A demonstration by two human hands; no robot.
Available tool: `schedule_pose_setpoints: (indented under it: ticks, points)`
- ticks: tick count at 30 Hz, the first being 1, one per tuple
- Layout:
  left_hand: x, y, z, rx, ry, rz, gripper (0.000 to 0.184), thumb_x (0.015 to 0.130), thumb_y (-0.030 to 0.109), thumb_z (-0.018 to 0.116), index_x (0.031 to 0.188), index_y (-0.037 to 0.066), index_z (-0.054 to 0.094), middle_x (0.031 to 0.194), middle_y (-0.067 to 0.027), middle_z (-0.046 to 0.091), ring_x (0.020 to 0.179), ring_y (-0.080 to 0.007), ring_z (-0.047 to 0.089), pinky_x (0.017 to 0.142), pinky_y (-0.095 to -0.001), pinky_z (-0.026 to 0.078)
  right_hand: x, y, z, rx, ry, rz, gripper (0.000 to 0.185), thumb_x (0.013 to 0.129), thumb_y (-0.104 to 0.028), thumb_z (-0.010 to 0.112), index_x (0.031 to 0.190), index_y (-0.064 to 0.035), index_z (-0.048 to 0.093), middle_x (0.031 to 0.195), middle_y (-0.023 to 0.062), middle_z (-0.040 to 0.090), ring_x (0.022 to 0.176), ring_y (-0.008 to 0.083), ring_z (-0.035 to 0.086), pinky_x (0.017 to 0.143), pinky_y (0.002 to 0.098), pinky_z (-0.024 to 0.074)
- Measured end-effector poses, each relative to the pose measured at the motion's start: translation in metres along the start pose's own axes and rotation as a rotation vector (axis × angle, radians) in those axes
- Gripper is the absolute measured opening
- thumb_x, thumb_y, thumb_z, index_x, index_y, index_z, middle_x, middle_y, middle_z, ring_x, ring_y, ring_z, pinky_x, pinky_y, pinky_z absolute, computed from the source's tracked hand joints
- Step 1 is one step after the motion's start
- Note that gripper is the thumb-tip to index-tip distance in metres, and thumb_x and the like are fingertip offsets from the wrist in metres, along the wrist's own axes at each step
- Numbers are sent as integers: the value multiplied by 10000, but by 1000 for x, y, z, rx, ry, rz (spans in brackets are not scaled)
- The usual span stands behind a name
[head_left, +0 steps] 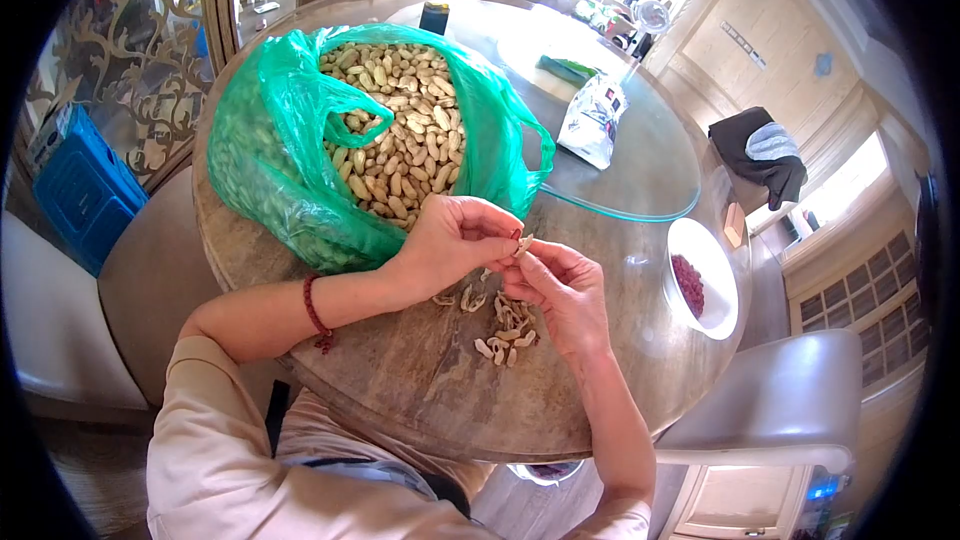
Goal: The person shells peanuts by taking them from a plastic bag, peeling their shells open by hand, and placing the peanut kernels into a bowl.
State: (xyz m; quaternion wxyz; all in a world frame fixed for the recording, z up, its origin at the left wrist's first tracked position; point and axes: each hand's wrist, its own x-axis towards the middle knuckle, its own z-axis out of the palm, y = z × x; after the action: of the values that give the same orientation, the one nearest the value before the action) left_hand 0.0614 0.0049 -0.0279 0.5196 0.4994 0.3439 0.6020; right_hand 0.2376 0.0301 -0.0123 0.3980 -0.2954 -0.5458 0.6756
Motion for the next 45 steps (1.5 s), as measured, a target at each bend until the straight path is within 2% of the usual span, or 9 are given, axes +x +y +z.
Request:
schedule_pose_setpoints:
  ticks: [10, 21, 26, 32, 35, 37, 40, 42, 45]
  points:
    - [-1, -4, 2, -8, -2, 101, 137, 804, 15, 674, 932, -31, 659, 834, -59, 671, 724, -71, 616, 630, -204, 517, -2, 1, -1, -78, 51, -8, 173, 891, -94, 605, 1000, 38, 634, 875, 131, 676, 737, 155, 663, 678, 273, 569]
    - [-9, 7, 11, 401, 11, 311, 135, 797, 26, 673, 931, 11, 687, 836, -57, 686, 745, -77, 626, 631, -221, 519, -1, 2, -6, 69, 9, 38, 134, 873, -41, 600, 983, 24, 639, 882, 114, 669, 727, 151, 659, 683, 276, 572]
    - [-8, 7, 11, 338, 19, 271, 132, 799, 15, 662, 929, 5, 685, 835, -56, 685, 748, -77, 627, 636, -219, 519, 0, 2, -9, 151, -44, 67, 152, 849, 11, 588, 994, 21, 631, 939, 120, 663, 778, 163, 664, 722, 284, 573]
    - [-2, 9, 1, 269, 44, 220, 162, 806, -11, 673, 967, -28, 659, 889, -76, 674, 783, -90, 627, 675, -219, 523, 2, 7, -13, 264, 54, 58, 144, 852, 13, 540, 967, 28, 624, 848, 73, 643, 679, 113, 604, 632, 254, 530]
    - [0, 9, -1, 277, 76, 183, 172, 798, -9, 683, 967, -29, 659, 883, -75, 675, 778, -87, 624, 674, -220, 522, -1, 1, -12, 305, 16, 38, 148, 851, 14, 515, 949, 24, 626, 815, 54, 626, 637, 96, 561, 590, 240, 492]
    - [0, 12, 1, 285, 90, 191, 169, 793, -8, 687, 960, -23, 664, 882, -70, 676, 773, -83, 623, 670, -221, 522, -7, -5, -6, 171, -81, 97, 160, 839, 19, 523, 962, 28, 625, 843, 63, 632, 661, 95, 569, 589, 233, 486]
    - [-3, 13, 6, 477, 100, 289, 163, 788, -4, 691, 951, -1, 676, 879, -70, 681, 775, -86, 629, 665, -223, 524, -8, -2, 4, 152, -36, 62, 169, 866, 3, 556, 1019, 35, 621, 909, 87, 645, 748, 130, 622, 671, 264, 538]
    - [-4, 11, 8, 550, 87, 442, 138, 778, 17, 669, 914, 28, 693, 833, -92, 687, 723, -149, 659, 645, -261, 536, -8, 0, 3, 163, 10, 26, 174, 877, -7, 566, 1037, 36, 619, 934, 96, 648, 790, 148, 640, 713, 279, 556]
    - [-4, 11, 7, 714, 27, 617, 148, 769, 17, 650, 910, 29, 691, 827, -105, 677, 751, -218, 667, 668, -299, 546, -6, 1, -2, 212, -14, 58, 188, 892, -24, 568, 1064, 38, 610, 982, 114, 646, 869, 188, 653, 803, 306, 562]
